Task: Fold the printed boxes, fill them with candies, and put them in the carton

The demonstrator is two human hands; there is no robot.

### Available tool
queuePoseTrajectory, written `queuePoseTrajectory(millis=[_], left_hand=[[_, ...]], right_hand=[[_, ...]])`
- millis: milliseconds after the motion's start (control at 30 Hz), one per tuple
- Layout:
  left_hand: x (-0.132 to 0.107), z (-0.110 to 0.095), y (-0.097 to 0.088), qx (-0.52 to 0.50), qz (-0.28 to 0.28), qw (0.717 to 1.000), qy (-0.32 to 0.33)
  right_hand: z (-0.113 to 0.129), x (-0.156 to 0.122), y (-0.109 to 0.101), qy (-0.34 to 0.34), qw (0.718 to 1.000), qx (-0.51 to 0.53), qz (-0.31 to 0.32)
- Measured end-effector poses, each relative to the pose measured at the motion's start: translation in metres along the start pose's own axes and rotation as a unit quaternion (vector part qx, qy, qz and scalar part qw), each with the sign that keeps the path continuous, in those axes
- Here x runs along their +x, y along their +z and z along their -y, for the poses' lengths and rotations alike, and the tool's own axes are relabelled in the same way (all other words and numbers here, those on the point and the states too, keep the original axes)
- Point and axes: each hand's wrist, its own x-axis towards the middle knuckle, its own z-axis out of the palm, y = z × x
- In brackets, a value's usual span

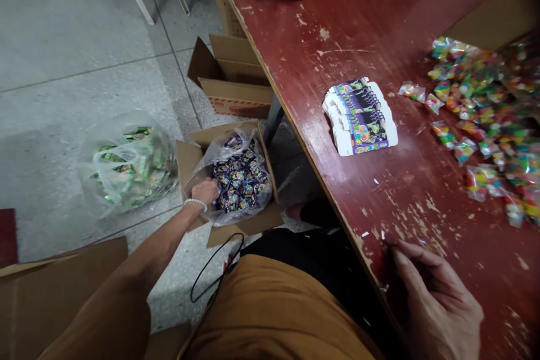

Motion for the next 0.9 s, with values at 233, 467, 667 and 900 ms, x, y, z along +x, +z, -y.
queuePoseTrajectory(millis=[233, 467, 667, 900], left_hand=[[-0.052, -0.129, -0.078, -0.089, -0.144, 0.959, 0.229], [-0.051, -0.273, -0.195, 0.006, -0.332, 0.849, 0.410], [-0.041, -0.307, -0.216, 0.178, -0.288, 0.874, 0.349], [-0.054, -0.308, -0.215, 0.214, -0.288, 0.869, 0.342]], right_hand=[[-0.006, 0.011, 0.002, -0.038, 0.996, 0.042, 0.065], [0.003, 0.027, 0.003, -0.100, 0.983, 0.063, 0.140], [0.003, 0.025, 0.002, -0.168, 0.974, 0.059, 0.139], [0.002, 0.026, 0.006, -0.234, 0.965, 0.065, 0.096]])
